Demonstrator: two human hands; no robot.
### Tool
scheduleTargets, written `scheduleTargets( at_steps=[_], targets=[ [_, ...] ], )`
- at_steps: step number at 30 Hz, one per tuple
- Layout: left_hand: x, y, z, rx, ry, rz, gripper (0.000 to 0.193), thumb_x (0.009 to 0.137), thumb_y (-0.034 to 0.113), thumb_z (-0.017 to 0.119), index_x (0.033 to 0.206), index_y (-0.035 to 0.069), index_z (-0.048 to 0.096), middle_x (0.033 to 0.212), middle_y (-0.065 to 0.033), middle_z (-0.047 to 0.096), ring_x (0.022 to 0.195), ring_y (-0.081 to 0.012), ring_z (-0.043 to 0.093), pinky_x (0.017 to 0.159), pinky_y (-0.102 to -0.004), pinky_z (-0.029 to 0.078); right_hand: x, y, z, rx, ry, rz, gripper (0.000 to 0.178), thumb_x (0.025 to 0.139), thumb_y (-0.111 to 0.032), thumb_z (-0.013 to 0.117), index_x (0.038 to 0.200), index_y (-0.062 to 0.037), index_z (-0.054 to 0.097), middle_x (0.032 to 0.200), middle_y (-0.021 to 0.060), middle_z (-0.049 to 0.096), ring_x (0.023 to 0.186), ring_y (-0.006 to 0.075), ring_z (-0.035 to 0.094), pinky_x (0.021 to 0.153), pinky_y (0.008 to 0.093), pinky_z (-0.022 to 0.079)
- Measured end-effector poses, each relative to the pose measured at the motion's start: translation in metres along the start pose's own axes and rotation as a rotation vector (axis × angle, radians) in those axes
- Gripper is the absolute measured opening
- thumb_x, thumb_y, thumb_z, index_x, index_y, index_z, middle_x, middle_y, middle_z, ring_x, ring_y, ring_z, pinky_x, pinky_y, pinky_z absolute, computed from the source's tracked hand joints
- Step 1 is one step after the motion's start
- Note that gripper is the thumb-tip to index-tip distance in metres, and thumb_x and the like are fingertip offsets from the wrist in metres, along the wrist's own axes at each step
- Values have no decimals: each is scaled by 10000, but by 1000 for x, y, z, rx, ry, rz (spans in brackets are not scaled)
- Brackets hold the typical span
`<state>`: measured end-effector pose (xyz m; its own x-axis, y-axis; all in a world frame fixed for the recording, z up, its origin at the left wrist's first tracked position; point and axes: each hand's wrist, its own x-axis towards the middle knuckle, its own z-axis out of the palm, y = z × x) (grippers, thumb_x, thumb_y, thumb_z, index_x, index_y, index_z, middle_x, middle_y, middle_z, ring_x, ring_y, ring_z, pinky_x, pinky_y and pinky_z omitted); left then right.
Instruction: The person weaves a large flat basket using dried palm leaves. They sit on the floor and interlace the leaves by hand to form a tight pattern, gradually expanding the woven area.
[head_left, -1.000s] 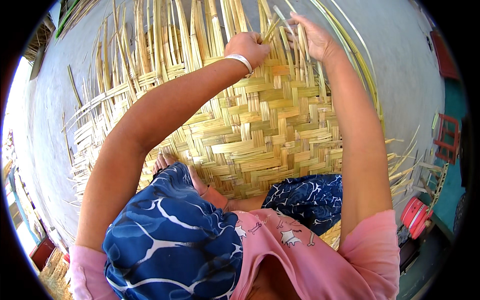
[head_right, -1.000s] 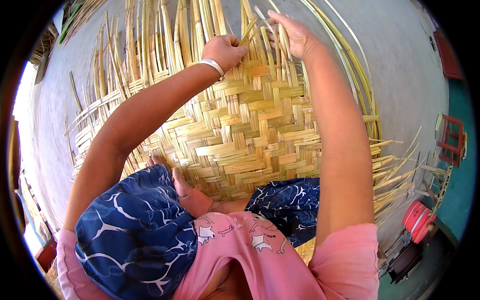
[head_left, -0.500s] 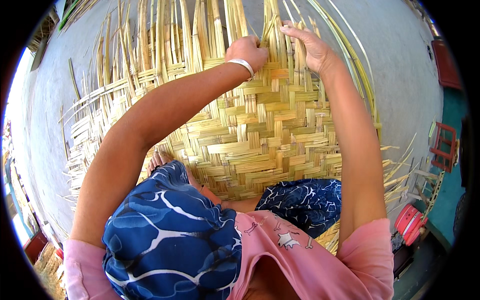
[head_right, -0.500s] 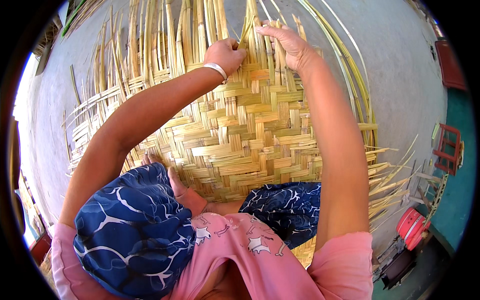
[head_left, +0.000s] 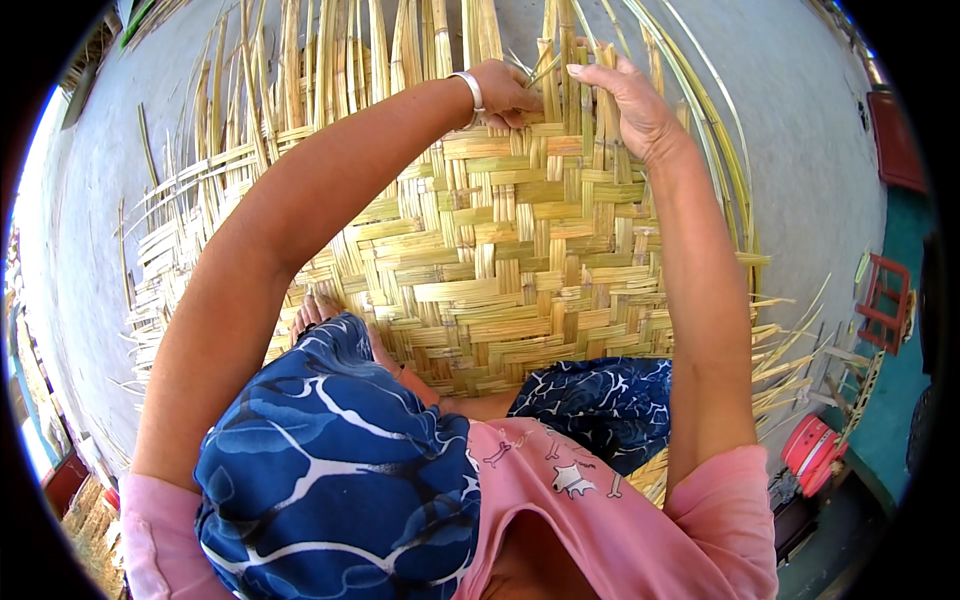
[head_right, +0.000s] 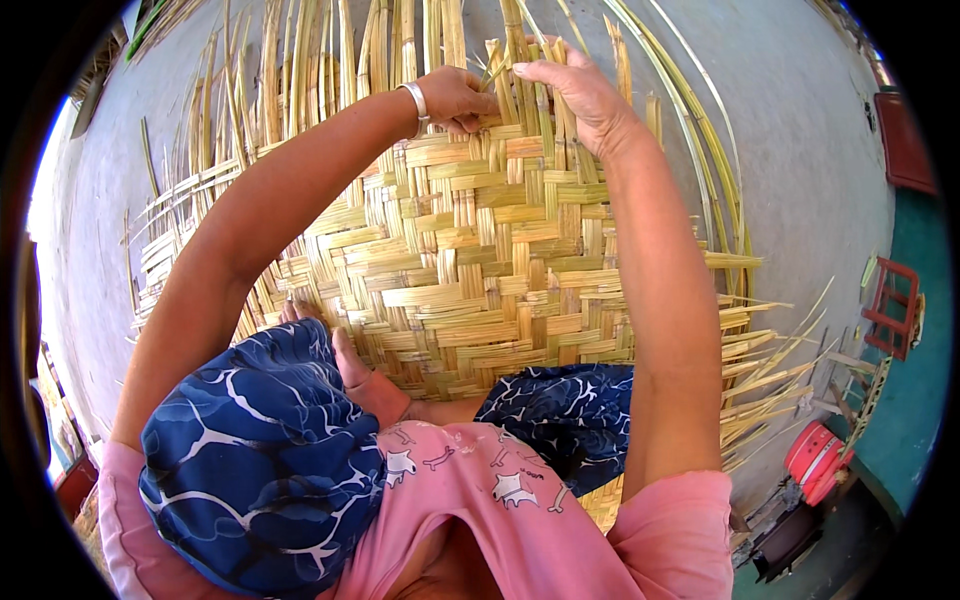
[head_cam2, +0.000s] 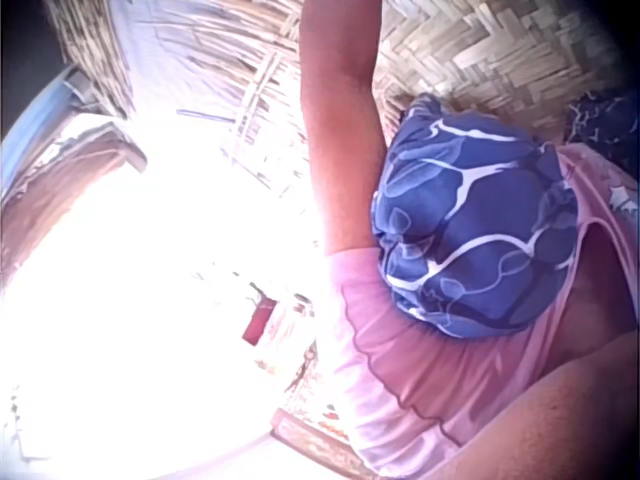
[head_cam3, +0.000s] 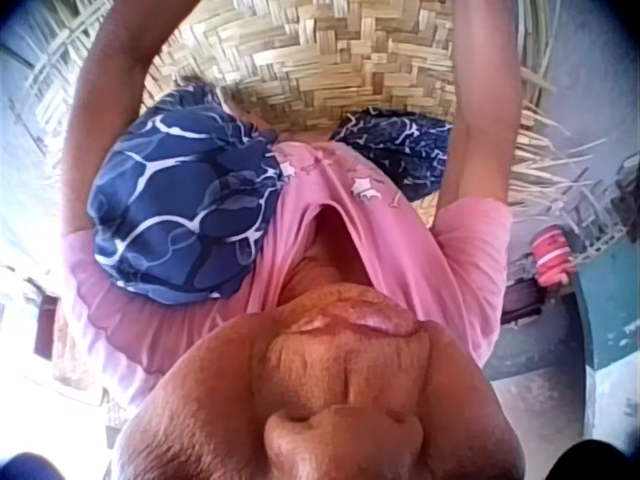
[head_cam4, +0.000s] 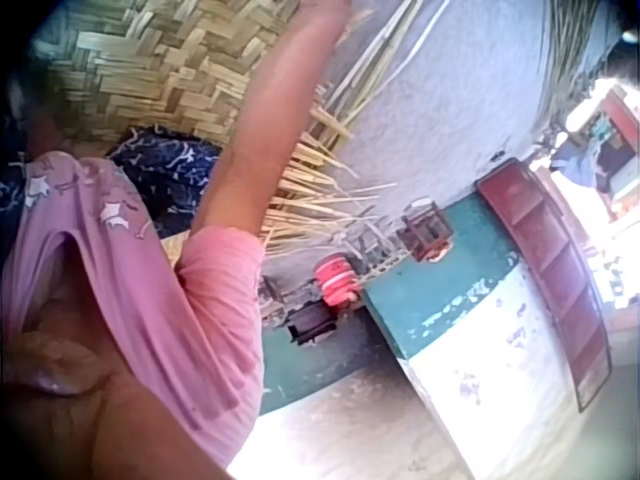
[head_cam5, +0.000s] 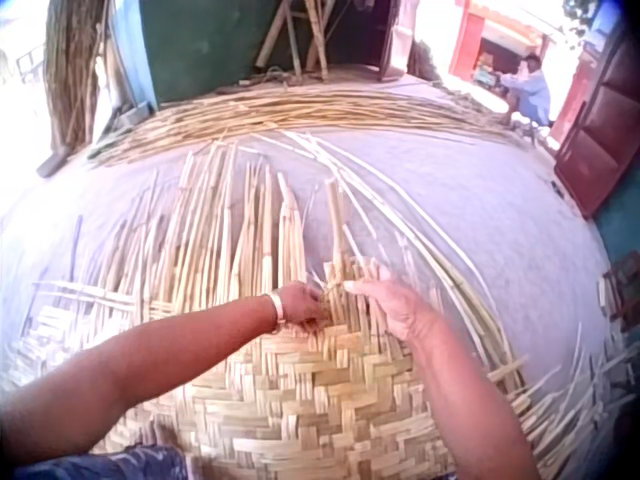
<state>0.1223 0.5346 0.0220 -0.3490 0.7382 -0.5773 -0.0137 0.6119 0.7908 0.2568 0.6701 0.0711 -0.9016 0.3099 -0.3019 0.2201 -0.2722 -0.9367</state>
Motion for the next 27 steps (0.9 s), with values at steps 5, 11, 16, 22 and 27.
scheduleTargets(
  at_steps=[5,11,16,22,27],
  targets=[
    [-6,-9,-8,-244,-104,52,452,786,250,735,1095,-42,581,891,-134,672,690,-158,680,656,-251,583,9,12,-10,-6,92,26,607,738,-196,724,1260,-43,455,1148,93,548,1100,195,499,940,340,410],
    [-6,-3,7,-103,99,13,306,848,233,660,1062,17,626,828,-96,672,611,-135,656,612,-232,558,1,7,-4,1,63,21,618,744,-214,716,1274,-43,448,1169,104,540,1122,199,475,972,346,358],
    [-10,-18,22,278,241,299,257,861,201,631,1054,31,645,867,-68,658,624,-118,618,615,-264,517,6,15,-2,-202,157,-22,609,780,-219,685,1292,-21,420,1165,106,543,1118,196,485,961,335,372],
    [-25,-41,36,378,540,524,249,834,219,619,1037,76,639,1052,-112,583,837,-286,615,787,-363,496,32,33,-18,-405,136,34,637,800,-208,625,1346,-12,362,1230,144,492,1147,214,458,988,367,341],
    [-51,-47,59,657,687,538,396,766,247,697,1118,119,571,1199,-91,502,1147,-297,427,968,-410,332,34,33,-13,-391,106,125,745,770,-199,632,1393,2,276,1252,161,466,1149,226,453,973,374,364]
  ],
)
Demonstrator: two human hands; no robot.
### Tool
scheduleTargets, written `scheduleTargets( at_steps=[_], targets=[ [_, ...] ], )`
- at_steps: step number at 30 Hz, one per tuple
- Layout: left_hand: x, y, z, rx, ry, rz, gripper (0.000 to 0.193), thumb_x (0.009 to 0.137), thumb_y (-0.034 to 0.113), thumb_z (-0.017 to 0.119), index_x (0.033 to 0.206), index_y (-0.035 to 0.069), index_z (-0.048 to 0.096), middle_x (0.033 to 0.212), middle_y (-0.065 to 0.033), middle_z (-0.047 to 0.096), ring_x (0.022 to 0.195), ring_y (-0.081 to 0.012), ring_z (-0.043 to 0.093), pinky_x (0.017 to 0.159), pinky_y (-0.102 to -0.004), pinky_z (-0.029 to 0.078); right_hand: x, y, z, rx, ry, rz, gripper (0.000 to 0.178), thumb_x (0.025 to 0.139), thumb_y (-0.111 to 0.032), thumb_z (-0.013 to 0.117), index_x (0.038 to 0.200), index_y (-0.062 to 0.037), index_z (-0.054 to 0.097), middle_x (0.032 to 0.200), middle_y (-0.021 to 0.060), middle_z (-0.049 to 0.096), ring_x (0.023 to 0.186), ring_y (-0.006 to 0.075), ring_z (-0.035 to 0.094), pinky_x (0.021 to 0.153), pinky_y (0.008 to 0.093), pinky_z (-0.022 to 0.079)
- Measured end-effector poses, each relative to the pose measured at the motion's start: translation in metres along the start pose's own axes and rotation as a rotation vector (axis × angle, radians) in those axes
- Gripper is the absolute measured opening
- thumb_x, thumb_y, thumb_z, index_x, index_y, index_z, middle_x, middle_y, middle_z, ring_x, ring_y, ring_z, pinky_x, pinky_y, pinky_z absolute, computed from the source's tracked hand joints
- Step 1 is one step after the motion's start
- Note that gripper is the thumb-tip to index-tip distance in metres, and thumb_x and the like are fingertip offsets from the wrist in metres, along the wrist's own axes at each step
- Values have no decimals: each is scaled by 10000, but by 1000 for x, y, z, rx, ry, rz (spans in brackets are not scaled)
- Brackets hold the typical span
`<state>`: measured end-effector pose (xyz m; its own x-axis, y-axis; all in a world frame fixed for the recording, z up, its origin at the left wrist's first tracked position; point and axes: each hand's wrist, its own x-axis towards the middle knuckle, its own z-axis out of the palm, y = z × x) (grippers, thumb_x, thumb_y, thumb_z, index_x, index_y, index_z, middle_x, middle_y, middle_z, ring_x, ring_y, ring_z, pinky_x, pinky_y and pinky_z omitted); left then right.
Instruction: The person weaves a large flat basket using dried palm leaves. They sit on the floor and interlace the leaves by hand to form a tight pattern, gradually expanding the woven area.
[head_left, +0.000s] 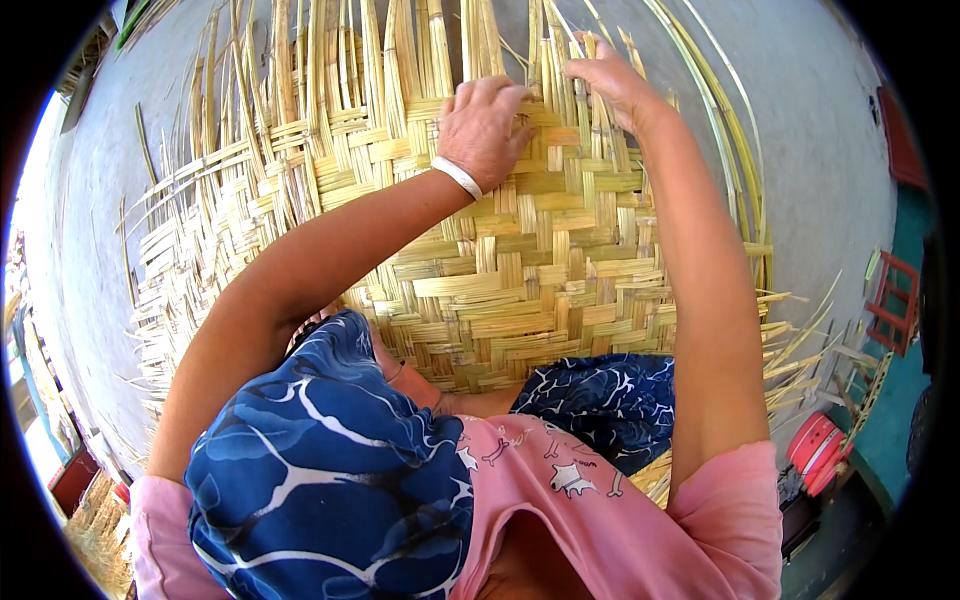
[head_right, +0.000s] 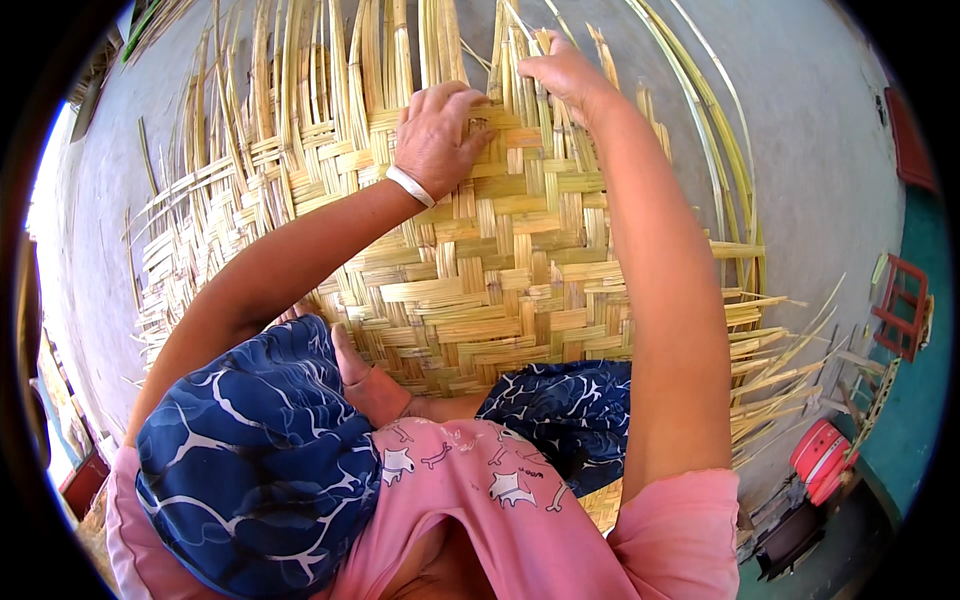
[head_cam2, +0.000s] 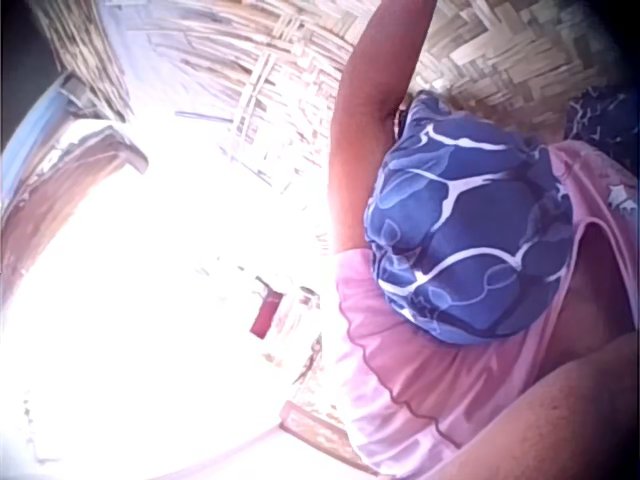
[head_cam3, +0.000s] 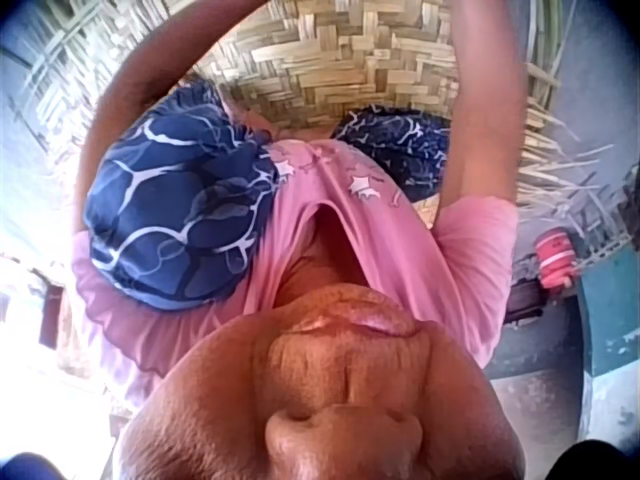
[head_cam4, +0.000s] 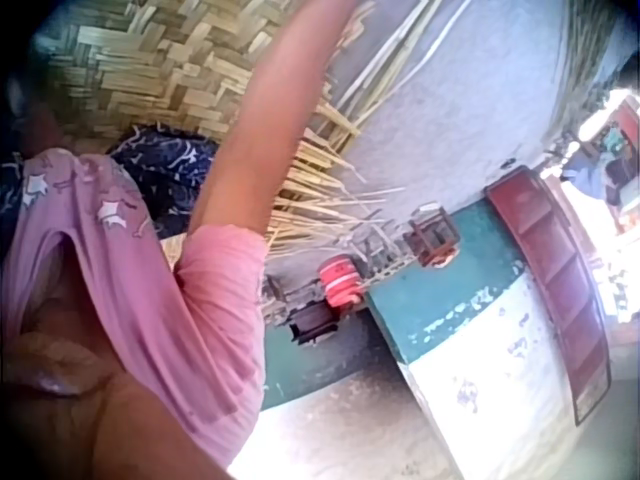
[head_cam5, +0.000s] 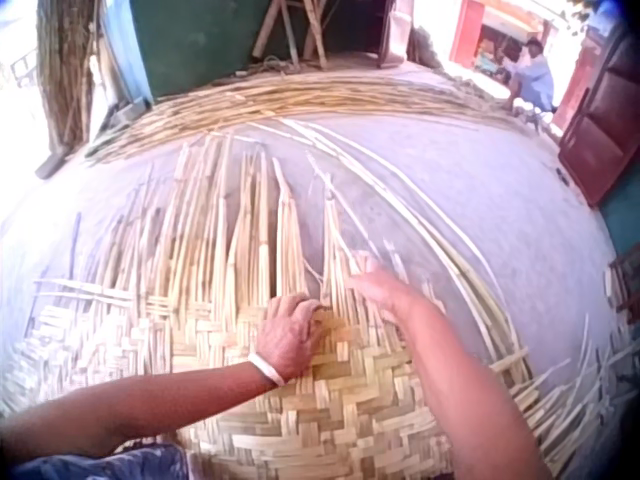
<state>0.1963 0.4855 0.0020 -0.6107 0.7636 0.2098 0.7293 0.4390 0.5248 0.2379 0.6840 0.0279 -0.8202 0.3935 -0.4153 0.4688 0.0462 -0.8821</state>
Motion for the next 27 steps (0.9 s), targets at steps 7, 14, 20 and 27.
scheduleTargets(
  at_steps=[7,14,20,27],
  targets=[
    [6,0,6,34,50,-125,487,718,269,709,1146,142,515,1244,-75,459,1215,-277,381,1015,-428,262,11,15,-3,31,-65,8,807,751,-201,654,1424,-42,239,1218,142,475,1113,212,471,919,354,427],
    [6,1,9,73,33,-121,415,740,261,672,1126,169,550,1262,-81,458,1214,-298,385,1017,-441,271,16,20,-11,121,-182,45,919,691,-218,672,1436,1,180,1290,201,441,1229,279,387,1015,357,310],
    [-6,-15,9,247,-25,105,352,827,265,574,1172,200,587,1275,-80,474,1219,-300,388,998,-477,297,20,18,0,20,-103,53,859,708,-216,663,1425,-23,231,1259,182,472,1217,269,403,1000,362,330],
    [-9,-18,-3,254,-121,202,405,877,371,500,1219,162,559,1338,-79,434,1278,-284,331,1032,-470,270,17,26,14,-183,108,-107,714,751,-239,650,1349,-1,341,1238,186,510,1161,263,478,977,346,368]
  ],
)
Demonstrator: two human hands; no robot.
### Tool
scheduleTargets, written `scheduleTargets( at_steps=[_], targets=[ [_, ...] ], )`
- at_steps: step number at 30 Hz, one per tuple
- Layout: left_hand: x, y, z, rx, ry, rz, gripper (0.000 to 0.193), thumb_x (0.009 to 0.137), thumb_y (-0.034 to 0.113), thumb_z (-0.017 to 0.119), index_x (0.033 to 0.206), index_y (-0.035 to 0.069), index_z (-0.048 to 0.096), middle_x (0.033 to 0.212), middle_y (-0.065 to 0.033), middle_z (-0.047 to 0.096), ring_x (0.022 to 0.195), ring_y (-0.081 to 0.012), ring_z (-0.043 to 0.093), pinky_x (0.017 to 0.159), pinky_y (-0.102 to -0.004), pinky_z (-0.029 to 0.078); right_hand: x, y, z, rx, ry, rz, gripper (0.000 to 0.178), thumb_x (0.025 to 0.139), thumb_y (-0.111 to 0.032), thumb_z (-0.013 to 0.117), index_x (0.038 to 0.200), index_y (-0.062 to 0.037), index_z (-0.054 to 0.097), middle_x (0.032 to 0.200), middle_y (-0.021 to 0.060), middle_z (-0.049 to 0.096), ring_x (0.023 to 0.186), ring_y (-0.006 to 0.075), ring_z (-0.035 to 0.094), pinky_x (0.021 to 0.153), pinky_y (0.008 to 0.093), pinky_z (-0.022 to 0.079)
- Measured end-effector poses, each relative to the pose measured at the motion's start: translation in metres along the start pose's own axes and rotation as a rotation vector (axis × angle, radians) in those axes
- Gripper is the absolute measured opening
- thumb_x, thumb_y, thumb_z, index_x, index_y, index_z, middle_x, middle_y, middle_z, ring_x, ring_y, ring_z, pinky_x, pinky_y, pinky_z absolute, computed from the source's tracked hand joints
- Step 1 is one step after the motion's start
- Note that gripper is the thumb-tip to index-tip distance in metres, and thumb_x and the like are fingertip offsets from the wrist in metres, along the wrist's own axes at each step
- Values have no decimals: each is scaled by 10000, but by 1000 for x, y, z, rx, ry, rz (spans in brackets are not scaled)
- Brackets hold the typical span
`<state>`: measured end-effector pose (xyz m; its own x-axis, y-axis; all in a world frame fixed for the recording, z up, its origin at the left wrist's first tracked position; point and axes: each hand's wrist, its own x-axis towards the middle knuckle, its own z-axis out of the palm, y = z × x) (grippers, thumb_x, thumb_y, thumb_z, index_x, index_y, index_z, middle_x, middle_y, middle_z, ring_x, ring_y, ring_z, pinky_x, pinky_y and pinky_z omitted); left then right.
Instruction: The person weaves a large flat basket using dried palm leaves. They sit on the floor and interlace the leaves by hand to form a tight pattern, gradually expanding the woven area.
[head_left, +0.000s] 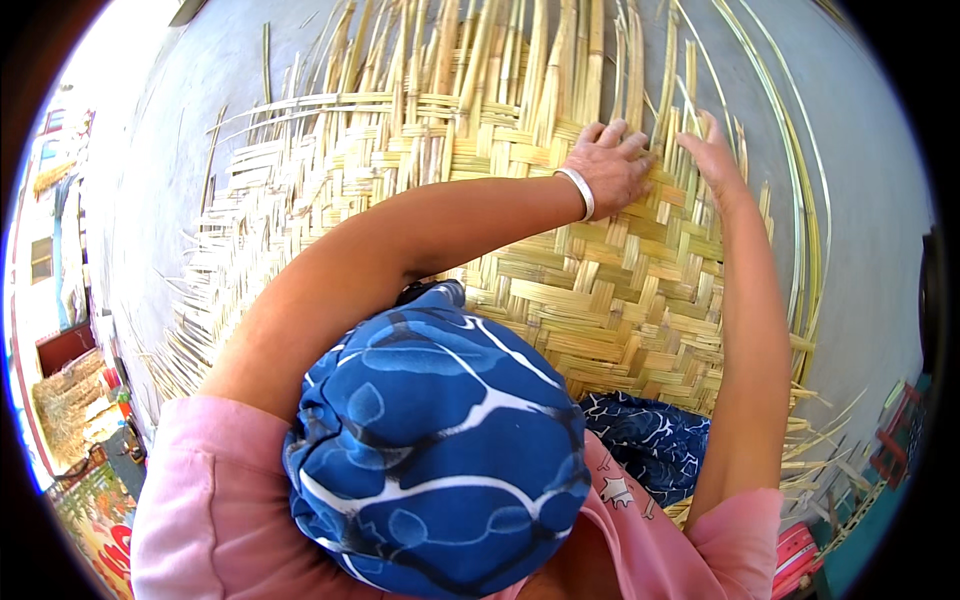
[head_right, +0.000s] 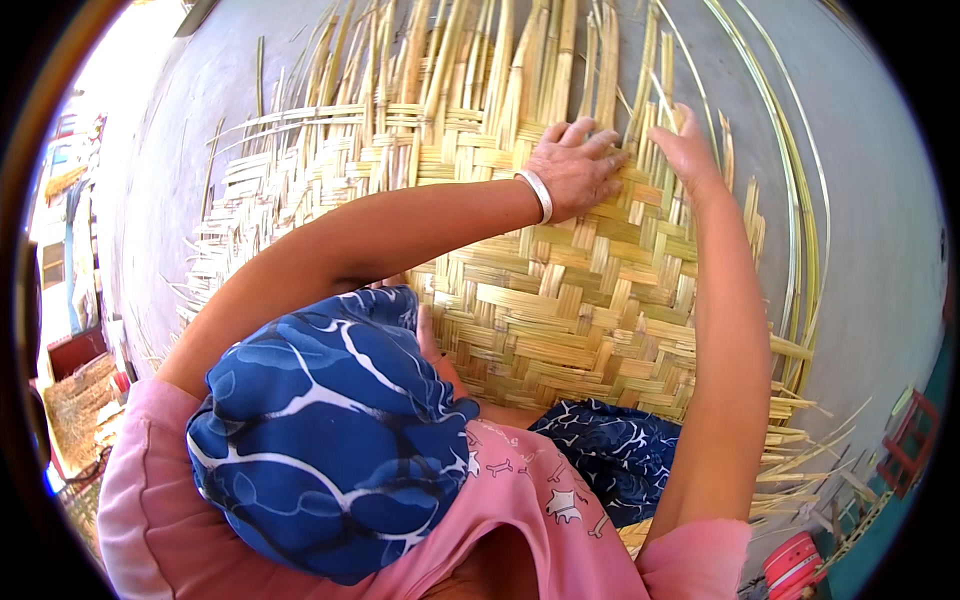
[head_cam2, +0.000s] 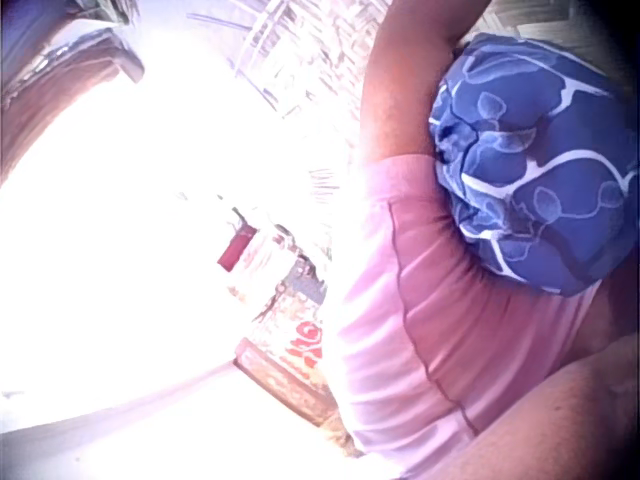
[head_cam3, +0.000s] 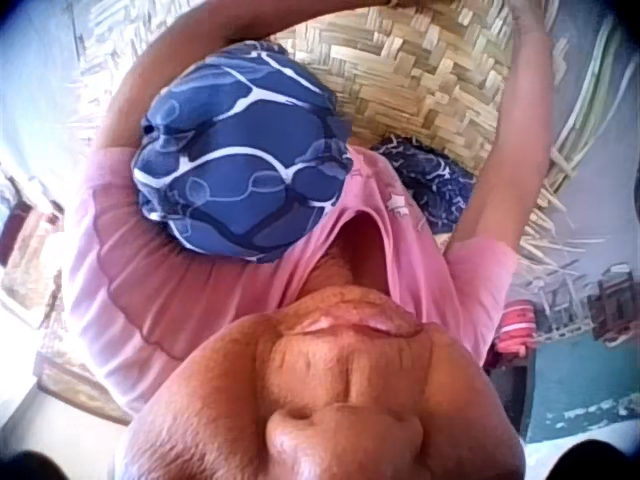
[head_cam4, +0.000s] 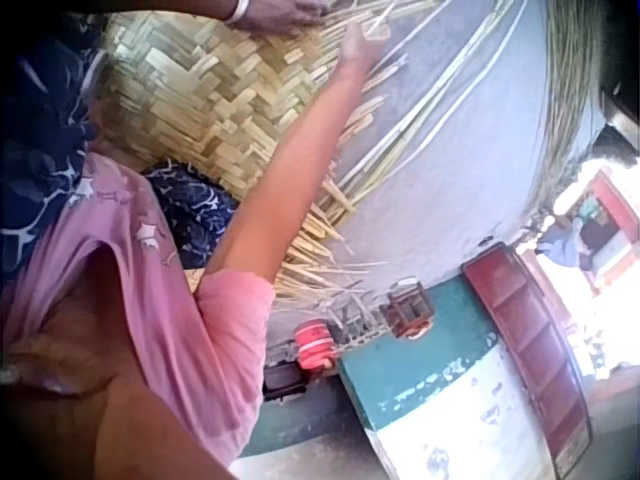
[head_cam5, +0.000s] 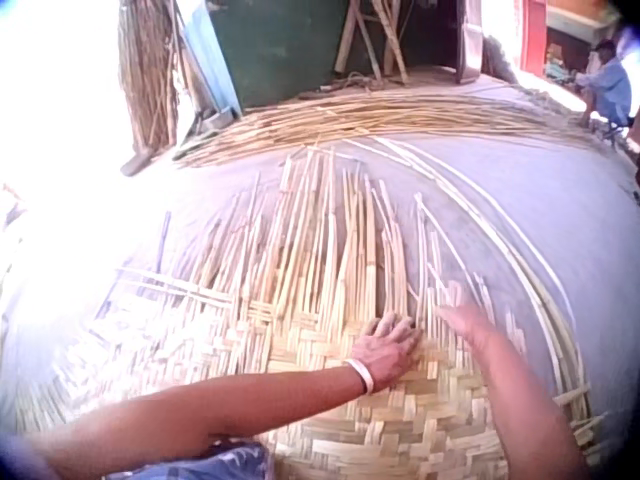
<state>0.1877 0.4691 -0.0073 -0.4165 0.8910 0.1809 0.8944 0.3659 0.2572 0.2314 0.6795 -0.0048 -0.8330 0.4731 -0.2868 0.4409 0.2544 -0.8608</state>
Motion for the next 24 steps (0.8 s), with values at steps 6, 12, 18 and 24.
scheduleTargets(
  at_steps=[6,12,18,24],
  targets=[
    [-66,-34,-25,-184,113,-48,414,883,342,532,1241,134,538,1371,-136,409,1296,-326,334,1079,-455,248,-42,-37,32,-1059,551,-356,680,769,-221,598,1361,-13,335,1371,220,383,1234,355,414,1016,408,346],
    [-155,-133,-70,-430,642,-651,361,846,150,642,1172,20,556,1179,-158,572,1098,-253,532,965,-340,402,-93,-88,149,-1051,147,-831,565,843,-251,510,1345,-25,384,1414,148,361,1289,309,351,1077,429,268],
    [-186,-252,-117,-1467,1033,-1287,565,874,211,623,1289,-72,363,1193,-227,542,1005,-329,585,829,-387,497,-83,-100,226,-1009,-5,-696,589,873,-381,520,1338,-40,404,1416,125,377,1312,252,337,1094,411,223],
    [-184,-293,-121,-1794,962,-1246,343,857,191,650,1134,60,496,975,-90,613,831,-207,597,655,-349,471,-83,-102,225,-1068,-46,-651,570,875,-384,511,1326,-43,433,1401,119,403,1288,256,368,1080,386,239]
  ],
)
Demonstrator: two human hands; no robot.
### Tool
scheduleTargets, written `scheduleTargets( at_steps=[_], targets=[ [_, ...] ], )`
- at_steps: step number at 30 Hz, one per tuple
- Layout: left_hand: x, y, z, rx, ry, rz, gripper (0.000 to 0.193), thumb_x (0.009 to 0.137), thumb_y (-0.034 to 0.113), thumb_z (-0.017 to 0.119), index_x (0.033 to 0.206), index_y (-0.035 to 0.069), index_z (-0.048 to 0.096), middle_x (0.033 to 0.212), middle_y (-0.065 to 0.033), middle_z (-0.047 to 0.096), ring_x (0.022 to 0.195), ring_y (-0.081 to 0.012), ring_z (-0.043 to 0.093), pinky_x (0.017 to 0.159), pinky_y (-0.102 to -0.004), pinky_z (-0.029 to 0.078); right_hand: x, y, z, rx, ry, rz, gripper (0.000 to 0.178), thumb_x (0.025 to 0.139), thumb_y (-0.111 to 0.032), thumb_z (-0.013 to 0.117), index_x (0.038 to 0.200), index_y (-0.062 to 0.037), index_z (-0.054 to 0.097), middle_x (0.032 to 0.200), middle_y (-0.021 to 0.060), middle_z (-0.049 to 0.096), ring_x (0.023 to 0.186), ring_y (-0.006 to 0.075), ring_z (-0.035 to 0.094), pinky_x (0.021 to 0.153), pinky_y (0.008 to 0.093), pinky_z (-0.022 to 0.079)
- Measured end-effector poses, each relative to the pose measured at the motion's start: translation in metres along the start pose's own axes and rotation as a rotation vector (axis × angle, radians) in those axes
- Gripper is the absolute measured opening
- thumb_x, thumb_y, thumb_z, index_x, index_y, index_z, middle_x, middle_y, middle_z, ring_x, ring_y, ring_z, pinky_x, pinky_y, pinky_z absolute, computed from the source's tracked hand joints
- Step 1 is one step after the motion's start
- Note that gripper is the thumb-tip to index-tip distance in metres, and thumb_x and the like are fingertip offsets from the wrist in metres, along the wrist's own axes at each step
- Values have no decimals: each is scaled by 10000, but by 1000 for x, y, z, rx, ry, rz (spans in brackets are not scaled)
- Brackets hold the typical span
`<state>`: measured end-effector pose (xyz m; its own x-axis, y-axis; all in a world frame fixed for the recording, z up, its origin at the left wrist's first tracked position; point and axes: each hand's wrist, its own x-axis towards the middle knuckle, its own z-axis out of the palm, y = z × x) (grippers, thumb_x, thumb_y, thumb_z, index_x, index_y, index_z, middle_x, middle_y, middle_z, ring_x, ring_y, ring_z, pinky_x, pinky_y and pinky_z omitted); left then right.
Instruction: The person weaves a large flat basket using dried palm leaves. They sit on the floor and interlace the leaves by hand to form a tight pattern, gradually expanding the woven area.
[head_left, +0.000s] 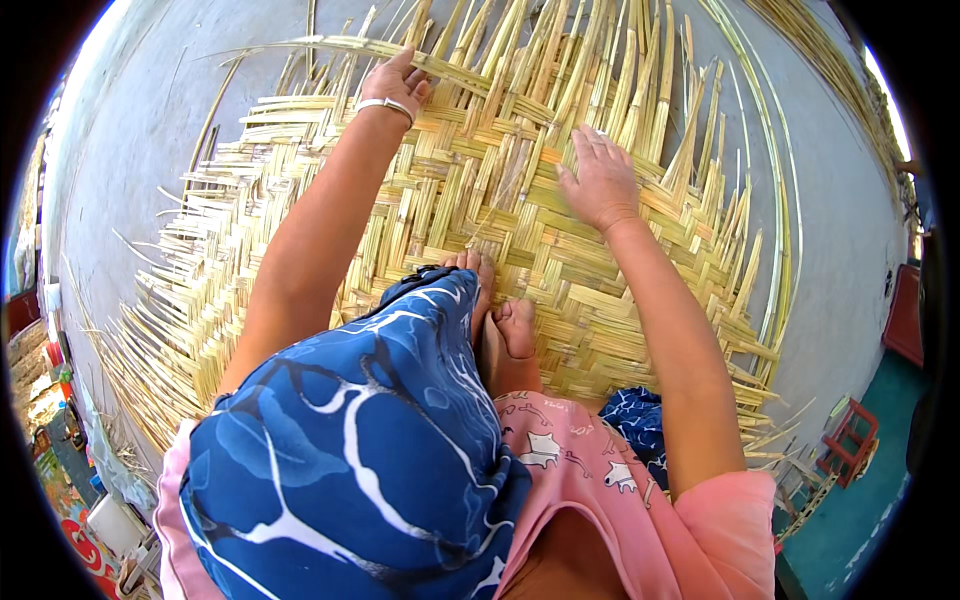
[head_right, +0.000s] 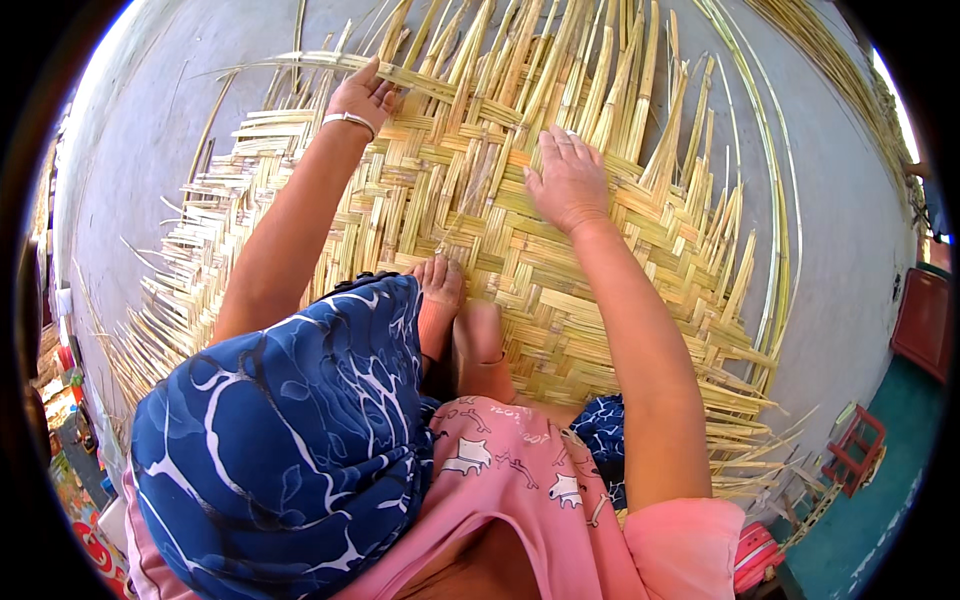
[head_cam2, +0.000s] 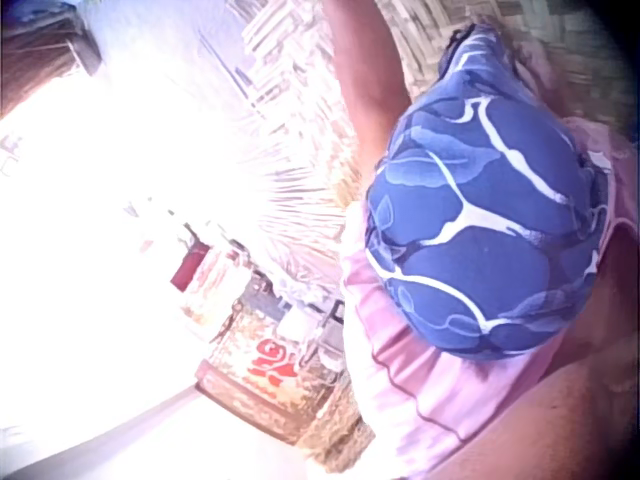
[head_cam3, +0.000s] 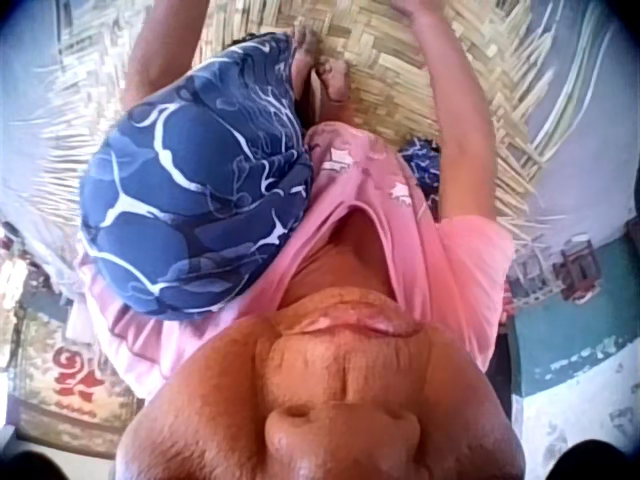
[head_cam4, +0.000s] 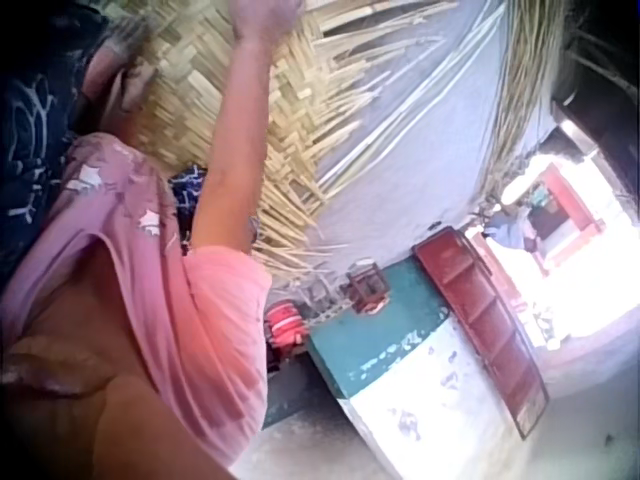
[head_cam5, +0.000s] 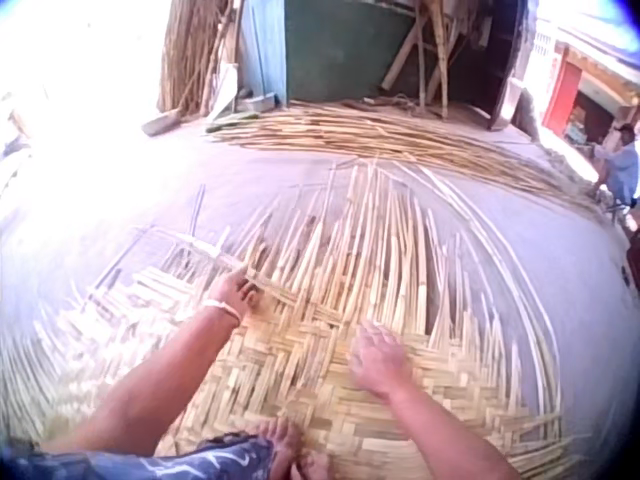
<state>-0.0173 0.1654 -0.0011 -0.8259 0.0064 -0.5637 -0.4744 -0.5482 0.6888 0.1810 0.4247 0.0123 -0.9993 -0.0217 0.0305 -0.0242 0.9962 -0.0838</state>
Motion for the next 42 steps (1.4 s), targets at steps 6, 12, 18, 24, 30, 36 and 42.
scheduleTargets(
  at_steps=[6,12,18,24,30,36,42],
  targets=[
    [-38,-16,12,135,-208,55,232,852,132,652,1021,31,528,931,-99,615,834,-230,617,666,-334,545,1,-4,-3,-8,-27,9,556,884,-381,495,1321,-42,440,1388,122,425,1285,241,380,1078,385,245],
    [-56,-37,5,133,0,42,512,841,60,646,1230,-62,337,1120,-197,537,935,-349,607,749,-405,566,-6,-4,-7,-48,-71,-2,582,885,-399,489,1341,-46,413,1420,116,386,1317,238,343,1090,391,225],
    [-44,-34,5,141,39,-8,403,844,93,651,1151,-40,426,1092,-185,562,916,-350,616,705,-412,571,-15,2,-12,-32,-66,-3,599,896,-434,464,1377,-89,371,1473,110,295,1354,255,274,1115,403,193],
    [-36,-30,-13,145,13,-18,312,817,115,691,1044,21,498,954,-124,602,774,-285,634,588,-366,555,-41,59,4,-117,143,244,584,924,-458,407,1387,-106,361,1463,117,301,1346,309,261,1108,438,181],
    [-58,-26,4,388,-99,316,199,843,106,656,1017,44,581,909,-85,635,728,-189,635,610,-293,550,-56,76,15,-124,88,280,567,933,-455,390,1366,-88,387,1440,109,336,1331,307,277,1093,463,178],
    [-53,1,-7,169,10,34,206,869,92,601,1026,-19,526,917,-136,619,751,-244,650,600,-327,566,-55,69,12,-99,78,305,566,928,-445,405,1355,-73,397,1434,112,343,1326,325,275,1087,476,181],
    [-50,16,-16,222,-27,27,182,887,104,577,1001,-16,501,936,-159,629,776,-256,654,593,-324,555,-38,28,-13,-14,196,272,443,878,-298,544,1246,-53,510,1403,131,384,1307,321,310,1087,445,224]
  ],
)
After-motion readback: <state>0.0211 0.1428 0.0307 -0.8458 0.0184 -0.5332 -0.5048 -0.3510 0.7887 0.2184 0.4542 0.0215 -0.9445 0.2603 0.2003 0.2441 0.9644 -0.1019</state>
